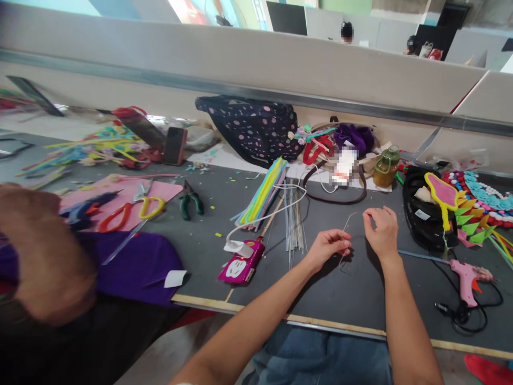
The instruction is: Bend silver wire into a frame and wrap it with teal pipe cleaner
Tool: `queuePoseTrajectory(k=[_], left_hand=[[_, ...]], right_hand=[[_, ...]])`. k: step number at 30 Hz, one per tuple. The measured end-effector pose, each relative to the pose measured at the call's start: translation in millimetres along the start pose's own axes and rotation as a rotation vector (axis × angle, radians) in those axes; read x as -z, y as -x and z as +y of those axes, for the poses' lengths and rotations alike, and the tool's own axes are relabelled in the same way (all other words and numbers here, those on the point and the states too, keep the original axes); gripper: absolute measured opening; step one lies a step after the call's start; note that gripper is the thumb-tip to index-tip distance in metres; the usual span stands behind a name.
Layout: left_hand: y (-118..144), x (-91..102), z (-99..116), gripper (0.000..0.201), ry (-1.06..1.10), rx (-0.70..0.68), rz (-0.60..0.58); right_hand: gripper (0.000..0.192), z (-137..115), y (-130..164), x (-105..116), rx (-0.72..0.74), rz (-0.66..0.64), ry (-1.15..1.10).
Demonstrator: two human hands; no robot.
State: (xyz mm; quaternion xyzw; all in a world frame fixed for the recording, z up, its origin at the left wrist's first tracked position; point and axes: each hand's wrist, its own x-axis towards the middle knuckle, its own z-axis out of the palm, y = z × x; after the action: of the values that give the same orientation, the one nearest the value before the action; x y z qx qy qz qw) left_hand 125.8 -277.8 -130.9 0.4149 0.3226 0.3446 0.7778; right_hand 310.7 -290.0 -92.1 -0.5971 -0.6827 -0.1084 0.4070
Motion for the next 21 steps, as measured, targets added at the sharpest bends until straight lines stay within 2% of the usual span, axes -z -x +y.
queuePoseTrajectory(k=[5,10,21], left_hand=[[1,-1.1,-5,0.042,-0.059,-0.046,-0.003],[0,-0.8,-10,0.039,-0.076,-0.084,-0.004],[4,-3.9,-2,0.044,0.008,0.005,-0.056]], right_hand=[[0.011,-10,0,-1,0.099,-0.002,0.013],[0.014,-15,1,-3,0.097,0.015,-0.003],[0.015,-15,1,-2,0.083,0.061,0.081]])
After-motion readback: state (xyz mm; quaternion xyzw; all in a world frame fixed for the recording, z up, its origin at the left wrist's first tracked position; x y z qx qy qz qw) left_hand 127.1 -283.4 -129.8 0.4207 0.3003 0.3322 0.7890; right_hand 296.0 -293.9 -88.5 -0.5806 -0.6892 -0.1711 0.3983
